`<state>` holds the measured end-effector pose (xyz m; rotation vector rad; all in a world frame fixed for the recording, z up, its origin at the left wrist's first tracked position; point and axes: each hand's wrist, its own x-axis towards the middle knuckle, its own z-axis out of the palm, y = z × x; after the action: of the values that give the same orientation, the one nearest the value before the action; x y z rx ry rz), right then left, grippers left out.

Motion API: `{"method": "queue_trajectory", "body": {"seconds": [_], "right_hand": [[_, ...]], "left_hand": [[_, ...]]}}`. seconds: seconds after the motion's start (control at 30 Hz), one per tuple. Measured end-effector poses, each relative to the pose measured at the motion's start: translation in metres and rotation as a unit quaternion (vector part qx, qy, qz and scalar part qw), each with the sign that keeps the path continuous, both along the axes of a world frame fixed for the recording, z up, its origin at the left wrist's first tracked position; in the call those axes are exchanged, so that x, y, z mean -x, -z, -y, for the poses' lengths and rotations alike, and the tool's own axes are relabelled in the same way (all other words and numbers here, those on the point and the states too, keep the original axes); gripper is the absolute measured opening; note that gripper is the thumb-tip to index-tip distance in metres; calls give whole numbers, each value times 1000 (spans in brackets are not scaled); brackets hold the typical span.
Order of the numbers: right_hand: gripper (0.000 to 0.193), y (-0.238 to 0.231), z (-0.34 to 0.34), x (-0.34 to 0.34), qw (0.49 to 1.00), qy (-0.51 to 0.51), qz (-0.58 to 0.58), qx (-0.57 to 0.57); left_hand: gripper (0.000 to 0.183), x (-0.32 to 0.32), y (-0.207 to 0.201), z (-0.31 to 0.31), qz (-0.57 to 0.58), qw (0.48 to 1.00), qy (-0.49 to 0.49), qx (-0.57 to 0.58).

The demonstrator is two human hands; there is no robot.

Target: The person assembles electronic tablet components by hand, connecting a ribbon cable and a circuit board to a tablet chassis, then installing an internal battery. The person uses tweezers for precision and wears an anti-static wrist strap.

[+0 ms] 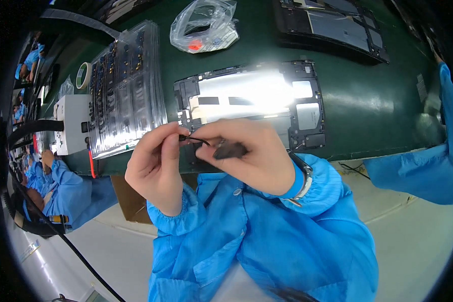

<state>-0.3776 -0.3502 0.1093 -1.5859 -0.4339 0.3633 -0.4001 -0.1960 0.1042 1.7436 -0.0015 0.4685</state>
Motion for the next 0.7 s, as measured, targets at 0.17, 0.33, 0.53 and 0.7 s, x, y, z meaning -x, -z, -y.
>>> {"method": "queue_trajectory", "body": {"seconds": [0.17, 0.33, 0.53, 0.7], "right_hand": [[15, -6, 2, -4, 994, 99, 11, -41], [13, 2, -2, -2, 987, 147, 63, -25], [15, -1, -5, 2, 966, 150, 209, -28], [21, -4, -12, 9, 959, 141, 245, -18]], "left_hand": [[18, -5, -2, 8, 13, 997, 35, -64], [23, -2, 18, 18, 198, 973, -95, -75], [25, 3, 7, 23, 157, 968, -101, -168], [23, 5, 5, 18, 205, 956, -112, -178]]}}
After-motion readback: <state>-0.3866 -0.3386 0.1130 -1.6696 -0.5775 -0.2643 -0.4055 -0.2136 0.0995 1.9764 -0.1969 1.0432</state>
